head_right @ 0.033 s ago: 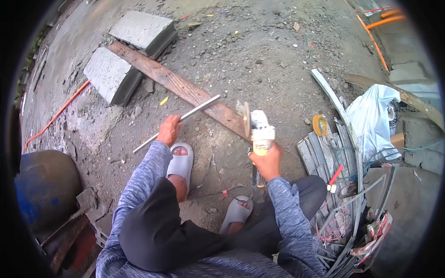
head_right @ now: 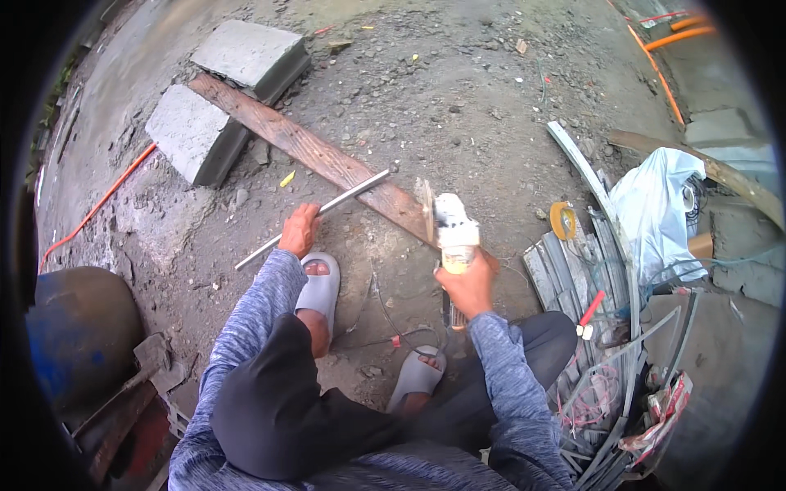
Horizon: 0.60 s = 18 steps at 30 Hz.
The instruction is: The person holds a metal rod by hand and cuts it using an angle grinder.
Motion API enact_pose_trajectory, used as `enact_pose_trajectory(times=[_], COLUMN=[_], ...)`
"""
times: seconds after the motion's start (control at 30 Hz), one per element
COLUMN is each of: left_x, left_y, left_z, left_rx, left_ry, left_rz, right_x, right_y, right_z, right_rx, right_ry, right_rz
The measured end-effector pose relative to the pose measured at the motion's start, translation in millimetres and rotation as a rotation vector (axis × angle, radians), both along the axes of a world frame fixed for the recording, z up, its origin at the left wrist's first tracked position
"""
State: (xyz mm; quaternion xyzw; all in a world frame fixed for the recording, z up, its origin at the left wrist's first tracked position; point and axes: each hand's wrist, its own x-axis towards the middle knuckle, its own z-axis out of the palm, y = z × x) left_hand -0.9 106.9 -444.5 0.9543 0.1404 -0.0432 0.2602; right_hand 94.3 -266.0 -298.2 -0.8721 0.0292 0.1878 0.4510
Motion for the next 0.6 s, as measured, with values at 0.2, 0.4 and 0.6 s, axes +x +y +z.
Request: enact_pose_trajectory(times=[0.2,0.4,0.6], left_x=[-17.4,-5.0,8.4], left_y=[-6.4,-18.6,-24.1], left_z=[-17.8,-21.6,-25.2], left_rx=[-0.109,-0.123,-0.162], left_ry=[0.004,0.005,-0.136], left_rz=[0.086,0.135,0.115], right_x=[26.7,57.4,81.1], right_y=[33.0,54.7,63.0], right_z=[-2.1,-30.8,-39.7], right_rx=[-0.302,-0.208,-0.141], right_ry=[0.031,0.014,0.162], right_rz=[0.172,0.29,0.353])
